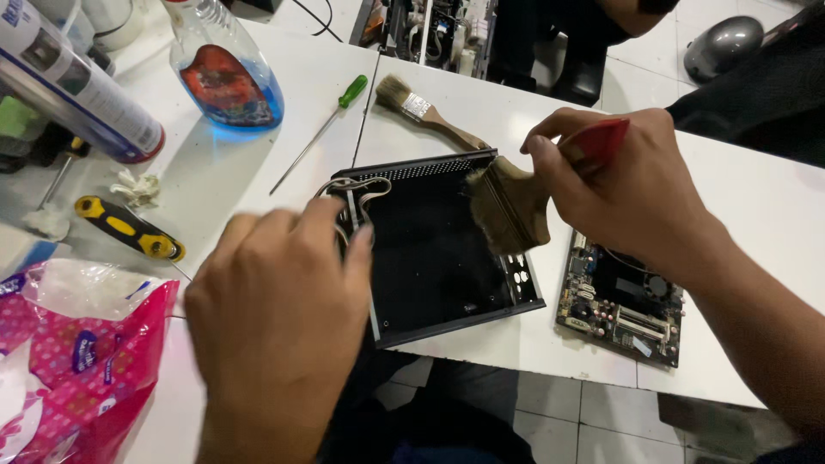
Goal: The person removes a motherboard from a computer case and sets it aside. They then spray a cleaning solution inside the case and use a brush to scrub the interior surfaces and vents.
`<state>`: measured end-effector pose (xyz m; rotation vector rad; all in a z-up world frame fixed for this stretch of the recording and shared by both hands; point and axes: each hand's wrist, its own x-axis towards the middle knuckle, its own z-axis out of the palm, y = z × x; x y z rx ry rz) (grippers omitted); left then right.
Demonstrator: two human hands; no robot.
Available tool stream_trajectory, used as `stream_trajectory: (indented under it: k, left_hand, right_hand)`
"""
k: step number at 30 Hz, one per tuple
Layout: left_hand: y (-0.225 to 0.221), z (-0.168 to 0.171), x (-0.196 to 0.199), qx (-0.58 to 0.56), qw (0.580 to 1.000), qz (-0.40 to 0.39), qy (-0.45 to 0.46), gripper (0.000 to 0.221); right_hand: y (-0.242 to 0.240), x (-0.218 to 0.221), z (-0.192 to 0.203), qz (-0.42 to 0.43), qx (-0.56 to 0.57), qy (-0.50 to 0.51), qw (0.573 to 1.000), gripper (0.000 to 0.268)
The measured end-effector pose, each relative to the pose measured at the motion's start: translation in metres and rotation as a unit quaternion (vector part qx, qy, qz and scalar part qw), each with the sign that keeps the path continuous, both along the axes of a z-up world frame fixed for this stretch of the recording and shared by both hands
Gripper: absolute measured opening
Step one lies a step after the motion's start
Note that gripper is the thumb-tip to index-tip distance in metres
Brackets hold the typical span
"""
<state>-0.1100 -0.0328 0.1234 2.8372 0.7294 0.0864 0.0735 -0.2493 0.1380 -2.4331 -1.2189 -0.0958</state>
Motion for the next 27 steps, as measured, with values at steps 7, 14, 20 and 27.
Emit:
stream_trajectory:
  k: [7,14,20,27]
  left_hand:
    - [-0.008,-0.137,0.13,0.02,0.97,-0.225,-0.092,0.04]
    - [-0.003,-0.149,0.131,0.072,0.957,-0.228,-0.164,0.041]
    - [-0.007,-0.161,0.132,0.058,0.953,-0.227,-0.193,0.045]
    - [-0.007,-0.163,0.134,0.064,0.953,-0.221,-0.196,0.047]
  right_hand:
    - [0.023,0.003,-0.032,0.047,0.008,-0.004,0.999,0.034]
    - [0.042,0.016,-0.054,0.009,-0.068,0.024,0.997,0.033]
    - [0.05,0.018,-0.045,-0.042,-0.172,0.063,0.982,0.046]
    - [0.044,0.035,-0.044,-0.13,-0.098,0.286,0.944,0.046]
